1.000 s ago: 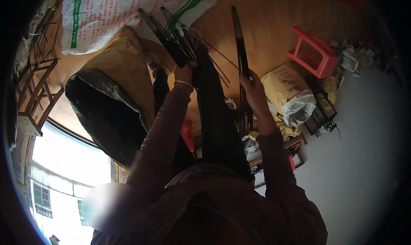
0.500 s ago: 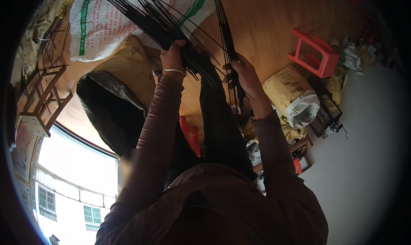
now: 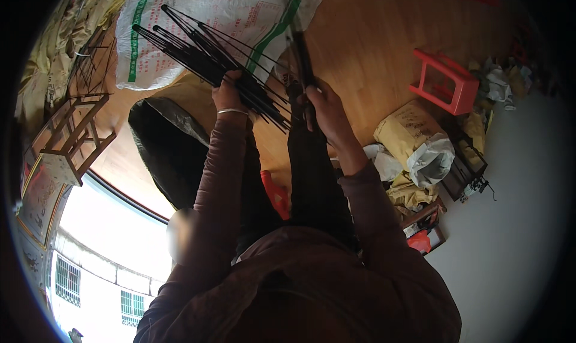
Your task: Organizing long black fiber sticks and placing them into white bags for packaging.
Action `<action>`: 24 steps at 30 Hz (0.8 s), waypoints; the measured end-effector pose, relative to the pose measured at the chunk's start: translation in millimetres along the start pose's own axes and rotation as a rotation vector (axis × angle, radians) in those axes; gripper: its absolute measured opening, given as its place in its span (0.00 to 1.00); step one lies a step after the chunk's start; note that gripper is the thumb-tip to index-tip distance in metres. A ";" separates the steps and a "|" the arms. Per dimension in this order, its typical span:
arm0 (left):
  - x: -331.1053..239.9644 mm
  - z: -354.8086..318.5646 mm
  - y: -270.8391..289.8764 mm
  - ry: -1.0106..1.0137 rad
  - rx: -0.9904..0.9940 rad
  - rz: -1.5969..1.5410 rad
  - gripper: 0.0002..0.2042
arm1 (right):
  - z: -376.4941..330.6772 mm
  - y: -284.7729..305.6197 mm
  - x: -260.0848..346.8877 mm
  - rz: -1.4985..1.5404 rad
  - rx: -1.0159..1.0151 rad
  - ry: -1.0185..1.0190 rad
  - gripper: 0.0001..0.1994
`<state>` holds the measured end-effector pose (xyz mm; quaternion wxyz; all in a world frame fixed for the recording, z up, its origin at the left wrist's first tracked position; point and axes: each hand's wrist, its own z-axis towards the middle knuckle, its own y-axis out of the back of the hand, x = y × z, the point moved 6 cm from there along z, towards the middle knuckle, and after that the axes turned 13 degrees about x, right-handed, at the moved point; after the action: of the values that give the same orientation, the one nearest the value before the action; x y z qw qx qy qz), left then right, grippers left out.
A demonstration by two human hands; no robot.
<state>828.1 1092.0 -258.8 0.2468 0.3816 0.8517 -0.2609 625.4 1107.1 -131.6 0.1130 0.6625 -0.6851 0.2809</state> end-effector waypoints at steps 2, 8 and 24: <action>-5.8 -5.8 -0.2 0.046 0.023 -0.062 0.05 | 10.0 15.3 -1.8 0.069 -0.107 -0.003 0.18; -36.4 -11.6 7.8 0.086 0.022 -0.133 0.04 | 11.9 9.9 2.8 0.103 -0.005 -0.001 0.16; -89.2 -80.7 36.7 0.073 0.340 -0.039 0.24 | 6.0 8.6 32.5 -0.276 -0.077 0.120 0.13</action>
<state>891.3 1117.5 -153.1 0.1426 0.4103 0.8110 -0.3919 615.3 1076.2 -121.4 0.2165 0.7278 -0.5897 0.2752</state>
